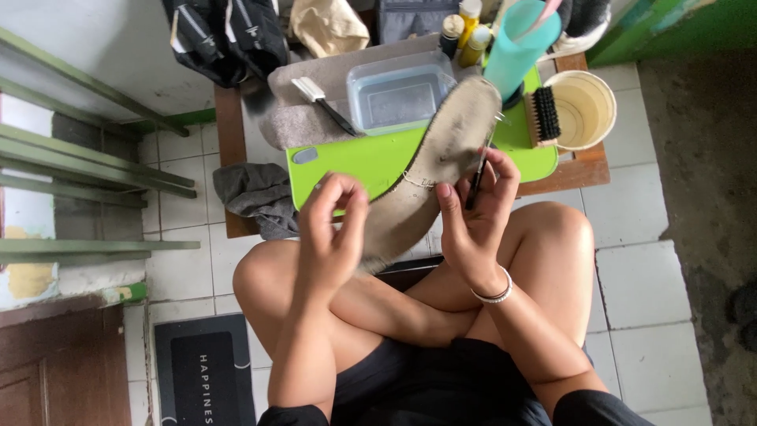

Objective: Trimming the edges of a shoe insole using a pair of small scissors to achieve the desired shape.

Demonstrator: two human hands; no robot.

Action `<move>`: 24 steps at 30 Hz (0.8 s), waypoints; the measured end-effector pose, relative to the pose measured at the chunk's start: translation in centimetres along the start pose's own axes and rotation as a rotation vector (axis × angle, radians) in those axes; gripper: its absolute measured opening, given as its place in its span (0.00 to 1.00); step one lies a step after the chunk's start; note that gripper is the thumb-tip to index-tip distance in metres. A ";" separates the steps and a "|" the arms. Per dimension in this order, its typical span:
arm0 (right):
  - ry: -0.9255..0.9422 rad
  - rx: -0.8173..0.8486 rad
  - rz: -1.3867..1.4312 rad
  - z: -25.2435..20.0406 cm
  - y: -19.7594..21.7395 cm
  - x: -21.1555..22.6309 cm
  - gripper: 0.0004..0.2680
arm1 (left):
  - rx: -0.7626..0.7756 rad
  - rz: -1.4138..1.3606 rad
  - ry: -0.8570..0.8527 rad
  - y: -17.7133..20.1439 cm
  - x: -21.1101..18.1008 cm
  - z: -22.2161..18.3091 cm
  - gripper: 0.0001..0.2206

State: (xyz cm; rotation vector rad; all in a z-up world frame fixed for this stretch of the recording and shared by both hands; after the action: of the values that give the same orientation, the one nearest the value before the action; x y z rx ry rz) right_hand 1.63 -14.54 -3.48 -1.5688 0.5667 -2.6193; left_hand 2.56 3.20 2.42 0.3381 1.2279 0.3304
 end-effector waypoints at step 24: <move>0.148 0.120 -0.147 1.4 0.3 0.5 0.19 | -0.121 0.273 -0.408 0.5 -0.5 0.1 0.14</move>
State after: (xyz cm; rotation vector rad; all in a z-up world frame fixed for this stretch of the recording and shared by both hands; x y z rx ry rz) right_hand 2.56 -15.37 -2.53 -1.4437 0.3042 -2.8348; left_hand 2.48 3.42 3.04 0.4450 0.7580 0.5392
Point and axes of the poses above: each hand's wrist, its own z-axis towards the middle knuckle, its own y-axis out of the back of the hand, x = y × z, the point moved 3 cm from there along z, towards the middle knuckle, and after that the axes turned 8 degrees about z, right-handed, at the moved point
